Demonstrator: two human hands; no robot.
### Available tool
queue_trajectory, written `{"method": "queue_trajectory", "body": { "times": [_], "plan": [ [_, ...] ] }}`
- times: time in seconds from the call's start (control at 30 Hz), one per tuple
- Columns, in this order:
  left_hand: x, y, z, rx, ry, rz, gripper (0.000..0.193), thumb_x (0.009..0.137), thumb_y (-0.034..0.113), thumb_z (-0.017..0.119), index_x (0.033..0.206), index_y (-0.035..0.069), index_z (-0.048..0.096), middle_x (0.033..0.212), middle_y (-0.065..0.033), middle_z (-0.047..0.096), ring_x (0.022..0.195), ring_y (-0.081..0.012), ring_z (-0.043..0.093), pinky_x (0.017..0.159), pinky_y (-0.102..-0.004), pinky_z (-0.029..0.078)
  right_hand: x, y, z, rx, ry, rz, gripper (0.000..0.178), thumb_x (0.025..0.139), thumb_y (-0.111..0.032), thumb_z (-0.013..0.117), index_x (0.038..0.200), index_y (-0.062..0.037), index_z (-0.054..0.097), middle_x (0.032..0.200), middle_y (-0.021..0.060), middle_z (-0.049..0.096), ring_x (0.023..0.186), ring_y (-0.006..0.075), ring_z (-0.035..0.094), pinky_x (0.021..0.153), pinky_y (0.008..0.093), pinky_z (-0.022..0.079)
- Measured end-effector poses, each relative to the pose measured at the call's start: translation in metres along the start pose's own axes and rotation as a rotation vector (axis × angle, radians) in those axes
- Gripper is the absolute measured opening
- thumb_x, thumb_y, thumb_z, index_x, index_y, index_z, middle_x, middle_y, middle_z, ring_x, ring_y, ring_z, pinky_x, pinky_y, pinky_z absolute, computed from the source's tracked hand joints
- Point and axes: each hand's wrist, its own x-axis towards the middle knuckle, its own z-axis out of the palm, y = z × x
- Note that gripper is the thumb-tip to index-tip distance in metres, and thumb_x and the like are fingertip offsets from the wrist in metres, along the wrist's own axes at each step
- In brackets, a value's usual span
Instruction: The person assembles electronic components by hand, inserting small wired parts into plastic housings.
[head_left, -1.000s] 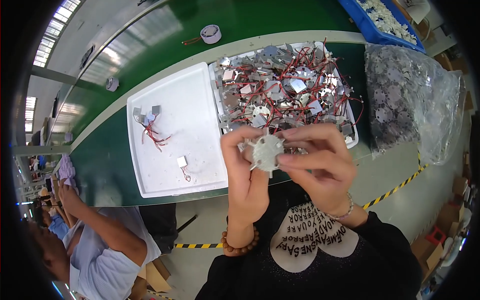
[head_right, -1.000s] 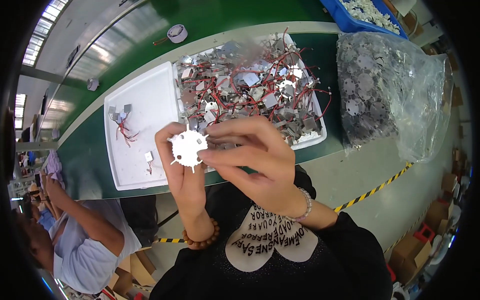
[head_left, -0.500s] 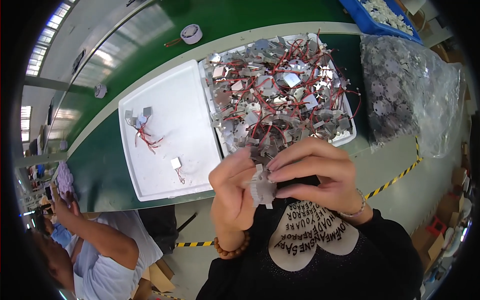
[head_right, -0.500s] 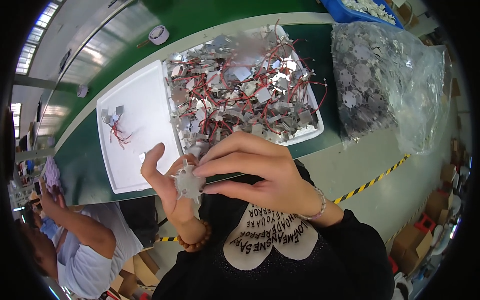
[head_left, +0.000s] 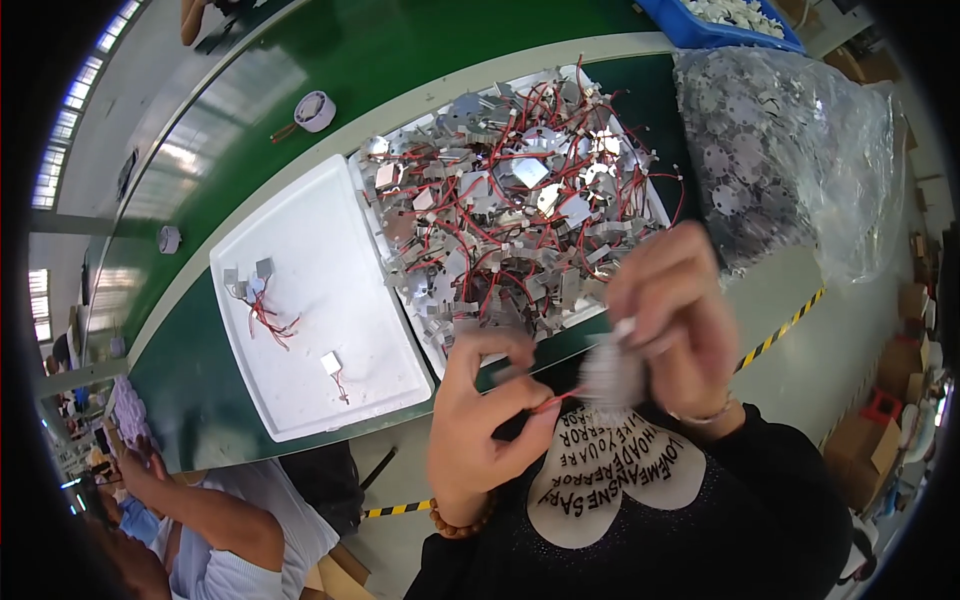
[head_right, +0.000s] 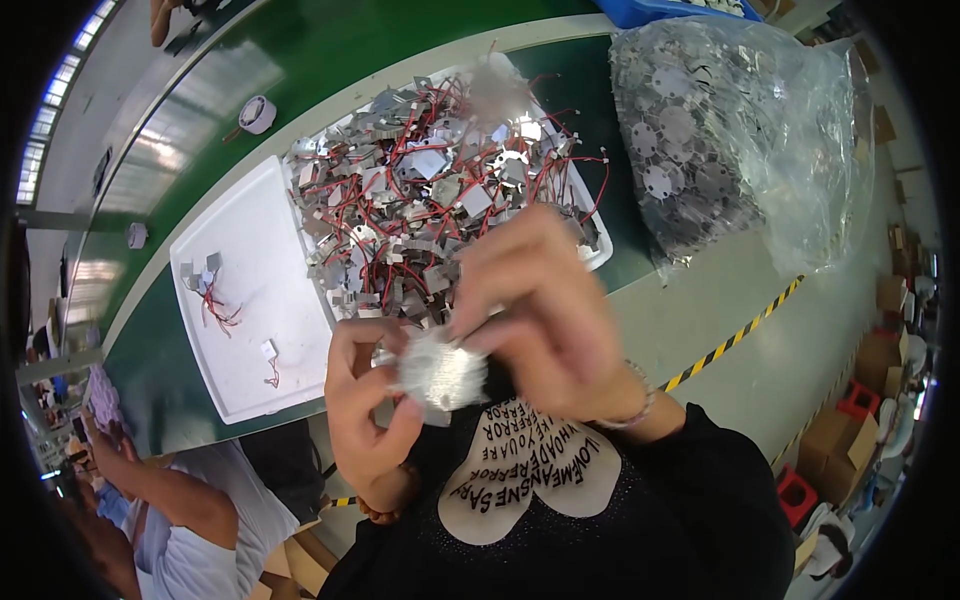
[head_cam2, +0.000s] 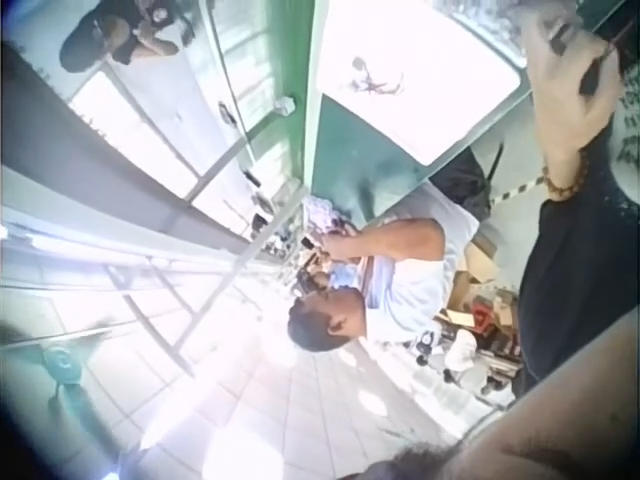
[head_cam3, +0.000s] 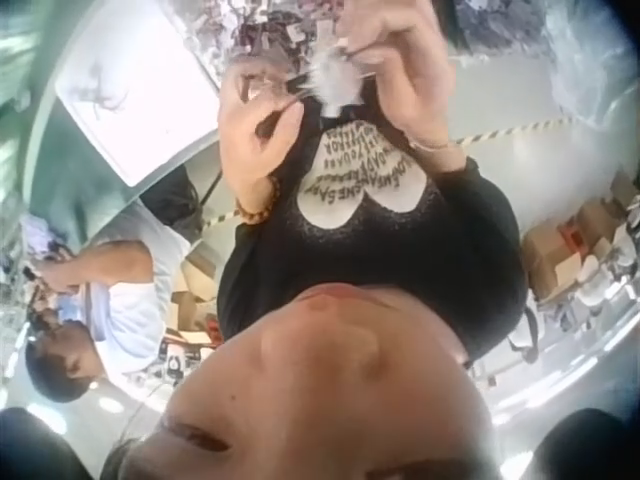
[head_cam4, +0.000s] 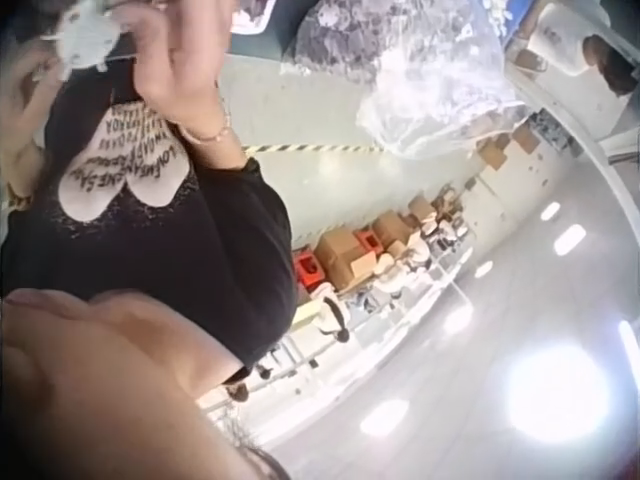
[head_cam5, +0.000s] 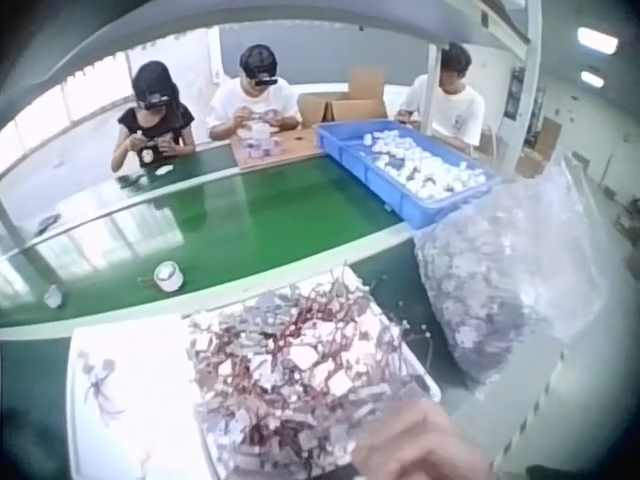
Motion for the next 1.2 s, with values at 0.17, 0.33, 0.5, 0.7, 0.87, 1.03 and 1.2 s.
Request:
{"method": "queue_trajectory", "body": {
  "times": [0.17,0.33,0.5,0.7,0.87,1.03,1.2],
  "plan": [
    [0.013,0.010,0.000,-0.038,0.071,-0.103,0.051,0.061,0.018,0.073,0.104,-0.001,0.054,0.111,-0.0196,0.047,0.097,-0.0310,0.053,0.084,-0.0371,0.041,0.011,-0.021,-0.010,-0.145,-0.384,0.007,0.020,0.066,-0.002,0.065,0.085,-0.0057,0.058,0.080,0.0076,0.046,0.073,0.0219,0.046,0.064,0.0294,0.037],
    [0.007,0.002,0.006,-0.345,-0.074,-0.058,0.026,0.068,0.013,0.066,0.087,0.000,0.052,0.091,-0.0104,0.057,0.086,-0.0258,0.056,0.084,-0.0411,0.038,0.009,-0.021,-0.001,-0.222,-0.413,-0.051,0.020,0.067,-0.002,0.064,0.085,-0.0052,0.057,0.080,0.0072,0.045,0.073,0.0220,0.044,0.064,0.0307,0.036],
    [0.015,0.007,0.004,0.083,-0.074,-0.122,0.009,0.070,0.009,0.061,0.074,0.005,0.054,0.083,-0.0057,0.053,0.079,-0.0243,0.052,0.081,-0.0375,0.038,0.005,-0.014,-0.012,-0.078,0.093,-0.003,0.008,0.074,-0.002,0.055,0.081,-0.0027,0.050,0.080,0.0078,0.041,0.071,0.0179,0.045,0.063,0.0269,0.038],
    [0.013,0.018,-0.002,0.015,-0.203,-0.200,0.030,0.077,0.019,0.057,0.103,0.005,0.057,0.108,-0.0114,0.050,0.094,-0.0290,0.050,0.083,-0.0350,0.038,0.023,-0.011,-0.032,-0.075,0.099,-0.067,0.005,0.082,-0.005,0.048,0.082,-0.0003,0.047,0.082,0.0088,0.044,0.063,0.0133,0.044,0.059,0.0234,0.037],
    [-0.022,0.015,-0.033,0.300,0.235,-0.284,0.029,0.076,0.011,0.054,0.104,0.001,0.057,0.090,-0.0104,0.055,0.075,-0.0208,0.052,0.068,-0.0280,0.041,0.063,0.006,-0.060,-0.443,0.323,-0.164,0.006,0.086,0.000,0.044,0.089,0.0022,0.048,0.079,0.0108,0.056,0.062,0.0137,0.052,0.060,0.0217,0.041],
    [-0.045,0.013,-0.069,0.741,0.511,-0.663,0.031,0.078,0.003,0.054,0.109,0.002,0.052,0.074,-0.0047,0.038,0.064,-0.0165,0.036,0.059,-0.0276,0.032,0.070,0.030,-0.054,-0.575,0.112,0.029,0.010,0.084,0.006,0.043,0.091,0.0029,0.050,0.084,0.0085,0.058,0.079,0.0156,0.060,0.069,0.0243,0.047],
    [-0.066,0.014,-0.074,1.240,0.362,-0.688,0.041,0.076,0.014,0.062,0.115,0.005,0.048,0.097,-0.0101,0.045,0.089,-0.0237,0.043,0.085,-0.0323,0.034,0.067,0.049,-0.038,-0.230,-0.055,0.136,0.009,0.083,0.004,0.048,0.091,0.0019,0.050,0.081,0.0070,0.060,0.078,0.0139,0.061,0.066,0.0217,0.045]
  ]
}}
